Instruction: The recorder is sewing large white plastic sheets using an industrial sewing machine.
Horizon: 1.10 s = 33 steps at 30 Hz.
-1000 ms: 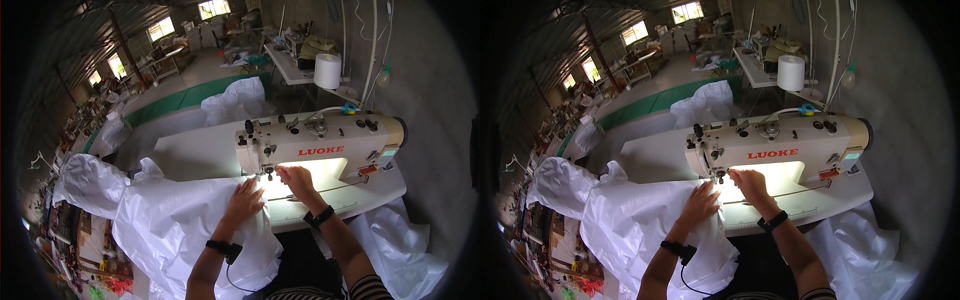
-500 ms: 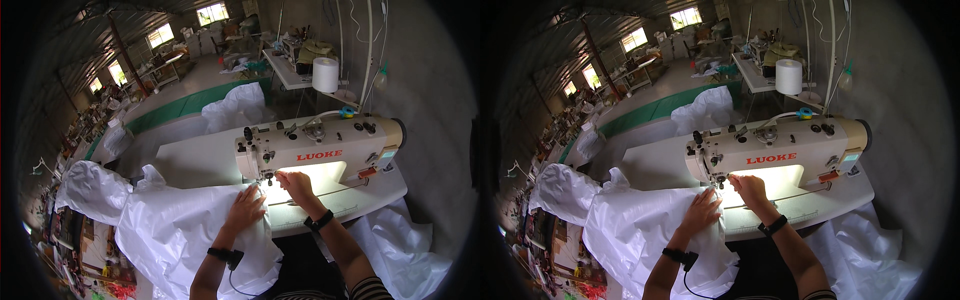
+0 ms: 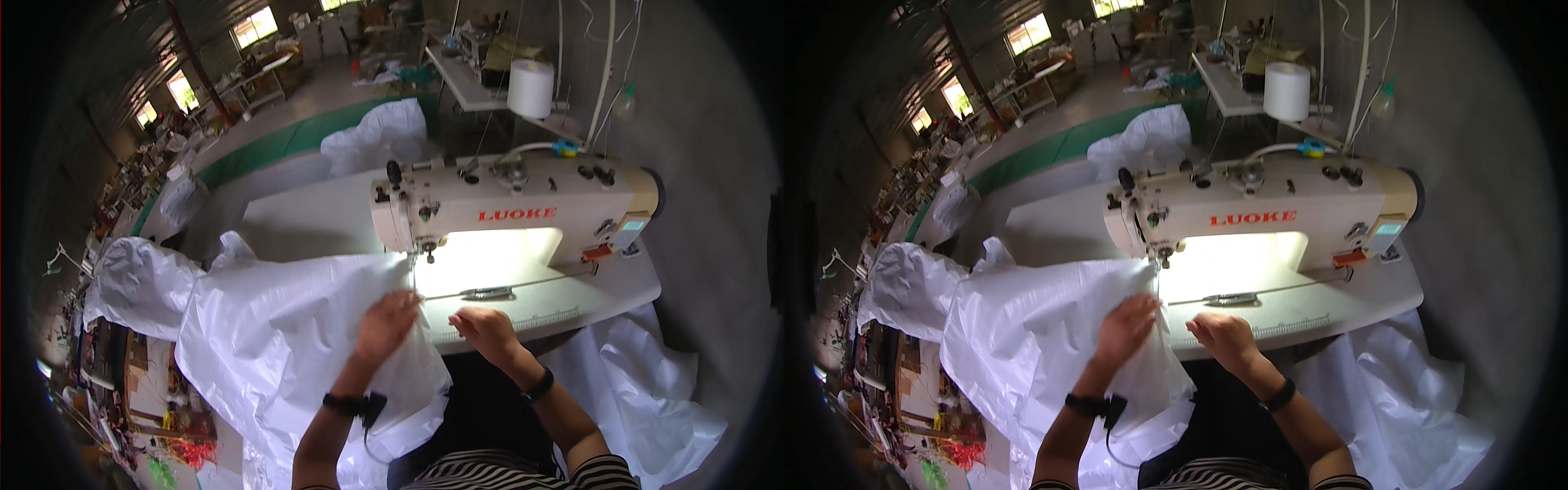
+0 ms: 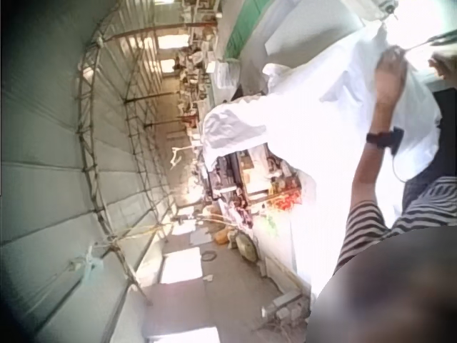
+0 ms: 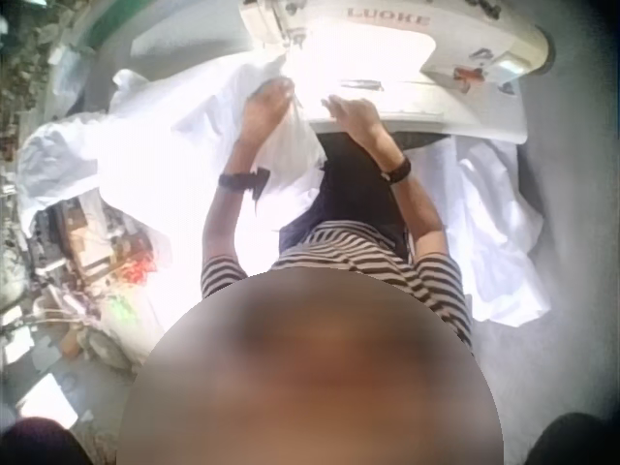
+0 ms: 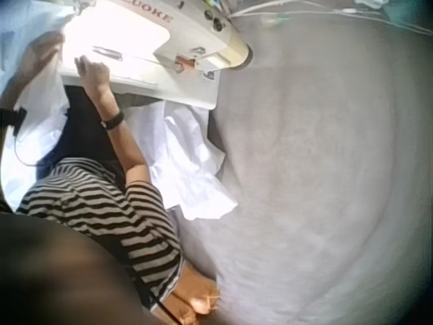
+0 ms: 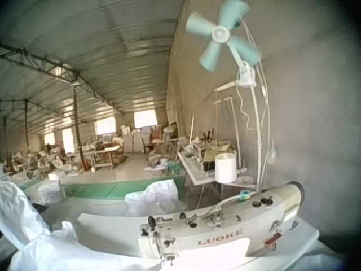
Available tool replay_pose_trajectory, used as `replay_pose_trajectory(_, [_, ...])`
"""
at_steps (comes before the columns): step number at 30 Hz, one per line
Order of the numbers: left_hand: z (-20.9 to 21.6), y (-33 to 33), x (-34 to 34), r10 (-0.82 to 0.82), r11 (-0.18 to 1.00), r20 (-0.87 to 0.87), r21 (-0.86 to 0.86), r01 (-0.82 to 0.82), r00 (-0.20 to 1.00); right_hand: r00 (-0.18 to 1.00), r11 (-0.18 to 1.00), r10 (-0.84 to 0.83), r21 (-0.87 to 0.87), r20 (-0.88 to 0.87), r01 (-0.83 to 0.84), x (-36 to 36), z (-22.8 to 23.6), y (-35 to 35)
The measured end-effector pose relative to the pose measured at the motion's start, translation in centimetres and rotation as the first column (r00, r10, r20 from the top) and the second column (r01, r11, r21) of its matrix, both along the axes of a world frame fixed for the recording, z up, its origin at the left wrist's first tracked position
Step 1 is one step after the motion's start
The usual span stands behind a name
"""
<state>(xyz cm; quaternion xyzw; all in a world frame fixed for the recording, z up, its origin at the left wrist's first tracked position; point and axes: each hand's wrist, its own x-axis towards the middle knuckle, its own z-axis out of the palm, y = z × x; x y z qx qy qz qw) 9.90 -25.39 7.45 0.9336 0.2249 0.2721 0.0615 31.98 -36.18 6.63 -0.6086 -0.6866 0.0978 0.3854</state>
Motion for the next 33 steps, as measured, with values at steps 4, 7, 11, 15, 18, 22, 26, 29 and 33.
replay_pose_trajectory(4, [-5.7, -14.5, -5.8, -0.276, 0.959, -0.056, -0.08, 0.271, 0.96, 0.971, 0.984, 0.056, -0.152, -0.234, -0.094, -1.3, -1.9, -7.1])
replay_pose_trajectory(7, [-11.0, -19.7, -12.9, 0.039, 0.969, -0.387, -0.209, -0.129, 0.921, 0.961, 0.958, 0.142, -0.212, -0.237, -0.194, -2.2, -3.5, -10.3])
replay_pose_trajectory(11, [-12.1, -21.9, -19.6, 0.174, 0.747, -0.767, -0.306, -0.591, 0.618, 0.965, 0.951, 0.151, -0.235, -0.215, -0.201, -3.0, -4.9, -12.0])
replay_pose_trajectory(15, [-10.8, -23.6, -16.3, 0.511, 0.642, -0.201, -0.557, -0.527, 0.836, 0.981, 0.936, 0.091, -0.321, -0.171, -0.143, -3.8, -6.3, -12.3])
replay_pose_trajectory(18, [-12.0, -23.7, -11.6, 0.551, 0.631, -0.168, -0.557, -0.54, 0.817, 0.96, 0.939, 0.046, -0.317, -0.276, -0.136, -5.1, -8.0, -11.2])
replay_pose_trajectory(22, [-14.9, -22.7, -11.3, 0.552, 0.431, -0.264, -0.722, -0.541, 0.791, 0.945, 0.829, 0.016, -0.524, -0.327, -0.195, -7.2, -9.9, -8.9])
replay_pose_trajectory(26, [-15.2, -24.5, -16.9, 0.387, 0.595, -0.26, -0.662, -0.455, 0.885, 0.968, 0.757, 0.009, -0.631, -0.25, -0.17, -9.0, -10.4, -7.7])
replay_pose_trajectory(29, [-13.0, -25.9, -20.6, 0.436, 0.498, -0.226, -0.746, -0.442, 0.871, 0.886, 0.852, 0.186, -0.38, -0.425, -0.361, -9.8, -10.0, -9.3])
replay_pose_trajectory(33, [-9.3, -25.8, -19.5, 0.607, 0.429, -0.241, -0.703, -0.567, 0.758, 0.821, 0.858, 0.227, -0.292, -0.524, -0.423, -9.5, -9.2, -11.7])
